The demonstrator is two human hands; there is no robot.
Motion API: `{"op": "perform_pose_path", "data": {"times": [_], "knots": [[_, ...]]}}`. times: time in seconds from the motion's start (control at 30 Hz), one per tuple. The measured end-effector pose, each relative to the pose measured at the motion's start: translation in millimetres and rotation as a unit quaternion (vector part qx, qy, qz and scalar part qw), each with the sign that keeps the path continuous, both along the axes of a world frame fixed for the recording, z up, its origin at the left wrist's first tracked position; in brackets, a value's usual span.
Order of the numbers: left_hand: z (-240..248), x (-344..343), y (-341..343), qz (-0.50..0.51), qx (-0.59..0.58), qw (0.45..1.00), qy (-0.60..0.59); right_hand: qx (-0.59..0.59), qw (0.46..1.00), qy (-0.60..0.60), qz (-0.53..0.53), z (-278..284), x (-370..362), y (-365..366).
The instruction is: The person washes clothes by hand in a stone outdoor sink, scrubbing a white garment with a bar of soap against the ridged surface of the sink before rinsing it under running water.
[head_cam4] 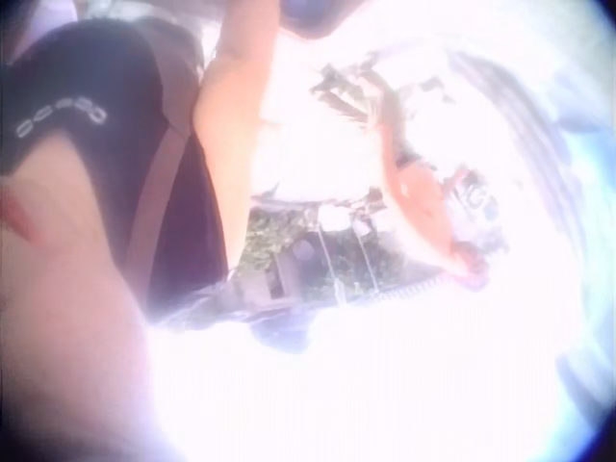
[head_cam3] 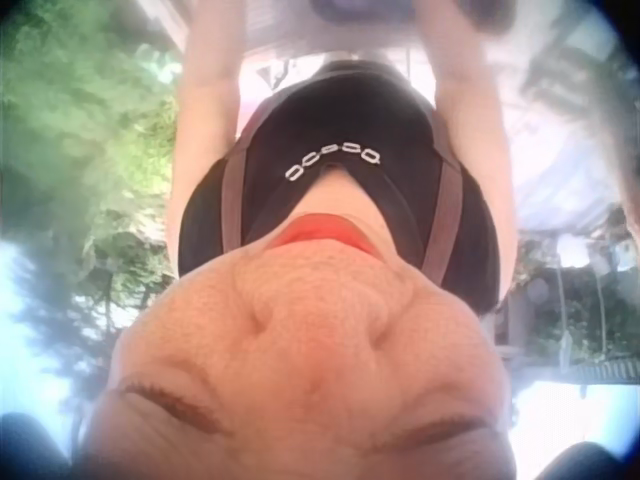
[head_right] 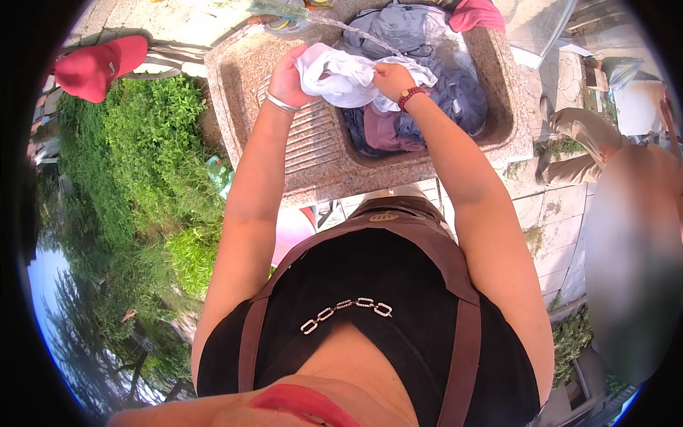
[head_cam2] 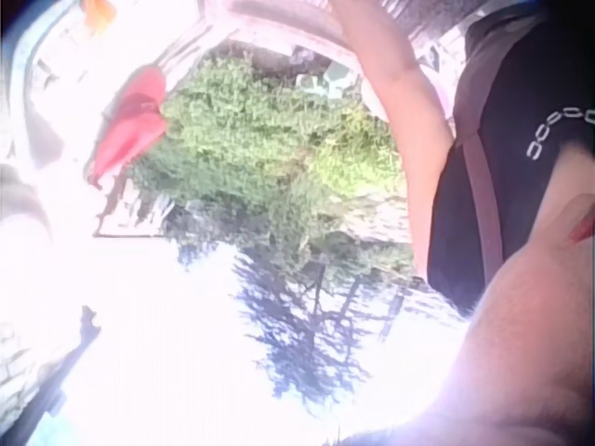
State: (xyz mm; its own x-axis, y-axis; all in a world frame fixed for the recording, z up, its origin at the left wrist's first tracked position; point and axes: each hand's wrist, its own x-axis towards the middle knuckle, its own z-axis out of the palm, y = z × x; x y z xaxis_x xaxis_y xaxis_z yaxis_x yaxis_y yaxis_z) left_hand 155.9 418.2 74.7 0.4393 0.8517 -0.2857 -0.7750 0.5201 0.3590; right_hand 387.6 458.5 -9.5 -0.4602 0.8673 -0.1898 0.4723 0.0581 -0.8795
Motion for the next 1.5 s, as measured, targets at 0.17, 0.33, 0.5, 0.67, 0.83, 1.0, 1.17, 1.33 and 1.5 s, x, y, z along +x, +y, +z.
{"op": "perform_pose_path", "data": {"times": [0.17, 0.33, 0.5, 0.67, 0.83, 1.0, 1.17, 1.33, 1.5], "knots": [[-4.9, -36.1, -5.7, 0.002, -0.008, 0.978, 0.21, -0.186, 0.82, 0.318, -0.439, 55.2, 34.6, 52.7], [-32.6, -54.6, -5.0, 0.047, -0.007, 0.957, 0.286, -0.023, 0.833, 0.291, -0.47, 124.1, 108.6, 93.6], [-22.5, -37.0, 15.5, 0.193, 0.011, 0.939, 0.285, 0.076, 0.826, 0.304, -0.468, 142.8, 132.6, 105.3], [39.1, -46.8, 40.5, 0.262, 0.151, 0.925, 0.23, 0.133, 0.816, 0.375, -0.42, 188.2, 150.9, 108.2], [65.1, -36.4, 42.6, 0.269, 0.157, 0.903, 0.296, 0.164, 0.788, 0.365, -0.467, 212.9, 166.2, 109.1], [29.9, -45.9, 33.3, 0.245, 0.122, 0.766, 0.581, 0.202, 0.82, 0.308, -0.439, 170.5, 200.4, 137.4], [22.8, -44.6, 18.3, 0.136, 0.125, 0.698, 0.692, 0.199, 0.883, 0.182, -0.383, 160.6, 205.3, 138.4], [13.7, -21.2, 8.6, -0.136, 0.268, 0.482, 0.823, 0.099, 0.955, 0.154, -0.233, 185.8, 171.6, 114.4], [8.9, 63.9, -13.8, -0.171, 0.272, 0.452, 0.832, 0.029, 0.988, 0.135, -0.062, 238.1, 69.8, 28.3]]}}
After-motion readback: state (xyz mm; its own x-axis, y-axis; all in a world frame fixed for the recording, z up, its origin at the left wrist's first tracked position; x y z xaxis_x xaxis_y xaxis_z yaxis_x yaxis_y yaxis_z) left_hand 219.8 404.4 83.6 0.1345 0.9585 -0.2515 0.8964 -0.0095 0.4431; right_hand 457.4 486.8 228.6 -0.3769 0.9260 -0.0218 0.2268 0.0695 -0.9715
